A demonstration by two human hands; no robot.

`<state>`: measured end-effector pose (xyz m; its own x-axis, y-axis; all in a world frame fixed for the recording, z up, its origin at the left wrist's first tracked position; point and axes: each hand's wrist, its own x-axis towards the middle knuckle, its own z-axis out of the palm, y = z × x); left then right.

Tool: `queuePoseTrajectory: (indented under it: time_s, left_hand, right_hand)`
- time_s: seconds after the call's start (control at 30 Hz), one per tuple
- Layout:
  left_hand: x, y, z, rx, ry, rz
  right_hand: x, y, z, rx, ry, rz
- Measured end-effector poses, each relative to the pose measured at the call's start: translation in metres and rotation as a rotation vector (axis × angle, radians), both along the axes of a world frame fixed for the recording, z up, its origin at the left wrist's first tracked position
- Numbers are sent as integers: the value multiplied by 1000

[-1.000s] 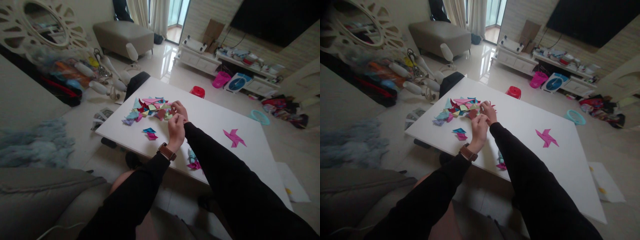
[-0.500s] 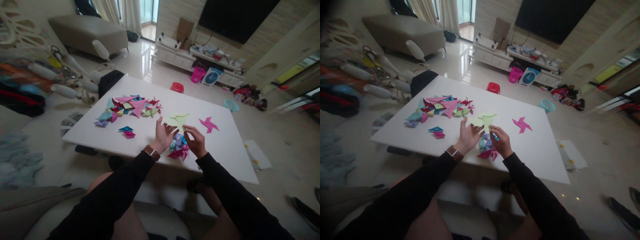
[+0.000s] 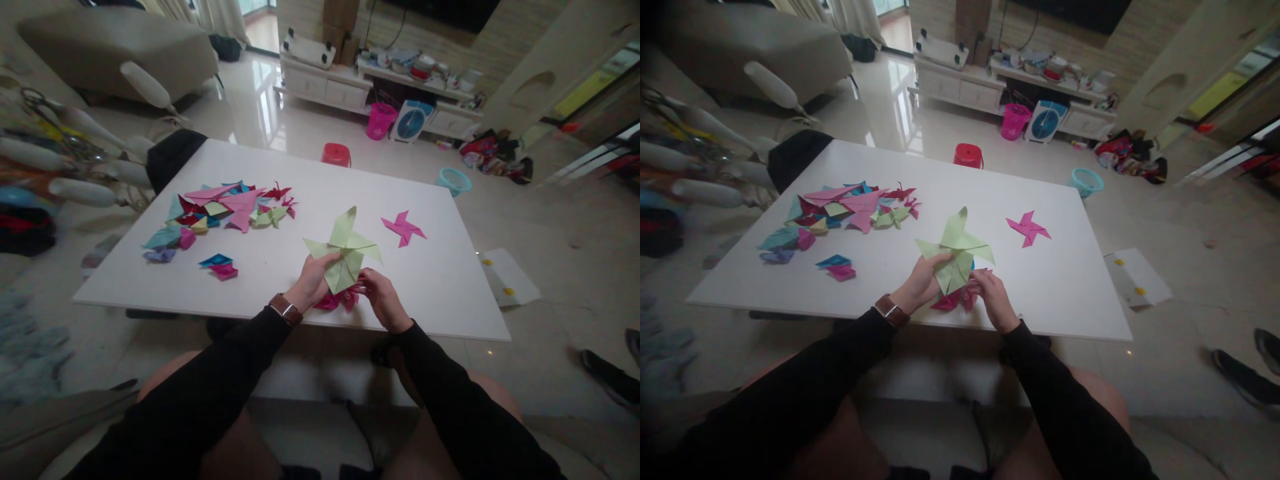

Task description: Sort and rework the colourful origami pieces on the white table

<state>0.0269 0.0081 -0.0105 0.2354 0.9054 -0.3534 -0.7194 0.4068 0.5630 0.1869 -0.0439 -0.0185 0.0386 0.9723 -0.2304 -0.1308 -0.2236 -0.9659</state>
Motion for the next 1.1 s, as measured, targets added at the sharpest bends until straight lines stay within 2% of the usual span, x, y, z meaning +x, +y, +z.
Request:
queuePoseTrajectory:
  time_s: [0.1,0.2,0.3,0.43,0.57,0.77,0.97,1.1]
  left_hand:
    - [7,-3,-4,39,45,-23]
    - [14,-5,-10,79,100,-32]
    - [16,-5,-14,117,162,-48]
    - [15,-3,-17,133,216,-77]
    - [13,-4,-17,160,257,-84]
    - [14,-4,-19,147,320,-58]
    - [20,-5,-19,92,329,1]
    - [20,-4,-19,80,348,-13]
  right_hand:
    - [-5,7,4,-117,232,-11]
    - [-9,12,10,-104,286,-13]
    - [-13,16,11,-60,275,-50]
    - [-16,21,6,0,263,-218]
    - [-16,22,5,54,253,-305]
    - [-16,17,6,65,271,-325]
    - [-18,14,-4,102,213,-355]
    - [-17,15,-7,114,174,-357]
